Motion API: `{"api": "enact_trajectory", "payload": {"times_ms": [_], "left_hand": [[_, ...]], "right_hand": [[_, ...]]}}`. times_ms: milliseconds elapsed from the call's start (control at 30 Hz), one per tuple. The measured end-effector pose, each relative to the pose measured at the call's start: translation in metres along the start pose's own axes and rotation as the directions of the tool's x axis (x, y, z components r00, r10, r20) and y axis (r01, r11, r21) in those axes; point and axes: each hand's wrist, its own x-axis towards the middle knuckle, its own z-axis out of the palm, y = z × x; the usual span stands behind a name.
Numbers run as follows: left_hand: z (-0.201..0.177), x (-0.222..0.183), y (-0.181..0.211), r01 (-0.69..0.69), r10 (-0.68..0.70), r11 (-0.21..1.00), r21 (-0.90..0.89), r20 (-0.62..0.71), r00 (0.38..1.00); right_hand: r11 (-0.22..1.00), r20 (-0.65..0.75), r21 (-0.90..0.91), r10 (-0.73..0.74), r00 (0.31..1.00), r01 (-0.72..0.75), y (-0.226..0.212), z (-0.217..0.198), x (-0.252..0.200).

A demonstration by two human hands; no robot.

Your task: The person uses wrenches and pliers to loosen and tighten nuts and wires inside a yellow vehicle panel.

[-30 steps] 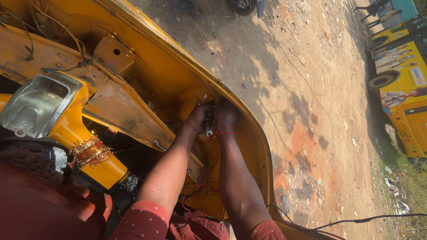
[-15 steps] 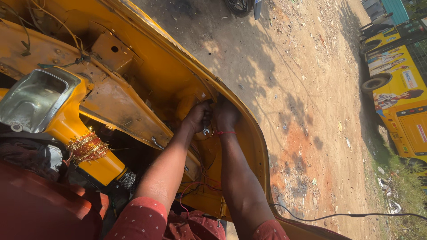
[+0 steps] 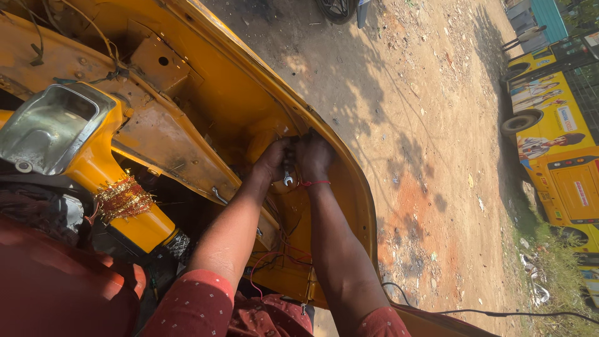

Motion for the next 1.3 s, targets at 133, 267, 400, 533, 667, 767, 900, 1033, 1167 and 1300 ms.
{"api": "enact_trajectory", "payload": {"times_ms": [133, 267, 400, 533, 667, 767, 900, 1033, 1167, 1300], "left_hand": [[0.016, -0.008, 0.005, 0.021, -0.021, 1.000, 0.008, 0.001, 1.000], [0.021, -0.015, 0.006, 0.019, -0.020, 0.999, -0.044, -0.014, 1.000], [0.016, -0.008, 0.000, 0.046, -0.057, 0.987, -0.155, -0.068, 0.996], [0.014, -0.005, 0.000, 0.077, -0.095, 0.981, -0.180, -0.095, 0.991], [0.023, -0.006, 0.003, 0.060, -0.070, 0.991, -0.124, -0.080, 0.994], [0.028, -0.013, 0.004, 0.032, -0.034, 0.993, -0.117, -0.013, 0.999], [0.029, -0.016, 0.003, 0.052, -0.056, 0.998, -0.039, -0.119, 0.991], [0.024, -0.009, 0.001, 0.016, -0.016, 1.000, 0.004, -0.096, 0.995], [0.015, 0.000, 0.000, -0.017, 0.014, 0.999, -0.031, -0.091, 0.996], [0.018, 0.000, 0.004, 0.015, -0.020, 0.996, -0.085, -0.061, 0.998]], "right_hand": [[0.999, 0.035, -0.031, 0.044, 0.998, -0.043, 0.003, -0.014, -0.002], [0.998, -0.063, 0.055, -0.036, 0.997, 0.039, 0.005, -0.003, 0.007], [0.989, 0.042, -0.147, 0.028, 0.999, -0.022, 0.014, 0.021, 0.017], [0.995, 0.010, 0.015, 0.097, 0.995, -0.097, 0.017, 0.032, 0.013], [0.994, -0.143, 0.056, -0.087, 0.986, 0.096, 0.017, 0.022, 0.001], [0.968, -0.140, 0.208, -0.110, 0.984, 0.138, 0.014, 0.007, -0.004], [0.999, 0.072, -0.021, 0.048, 0.996, -0.047, 0.010, -0.009, 0.001], [0.999, -0.063, 0.011, -0.034, 0.997, 0.034, 0.005, -0.003, 0.008], [0.996, 0.069, -0.044, 0.086, 0.994, -0.083, 0.009, 0.019, 0.018], [0.998, -0.006, -0.067, 0.005, 1.000, -0.006, 0.019, 0.029, 0.024]]}}
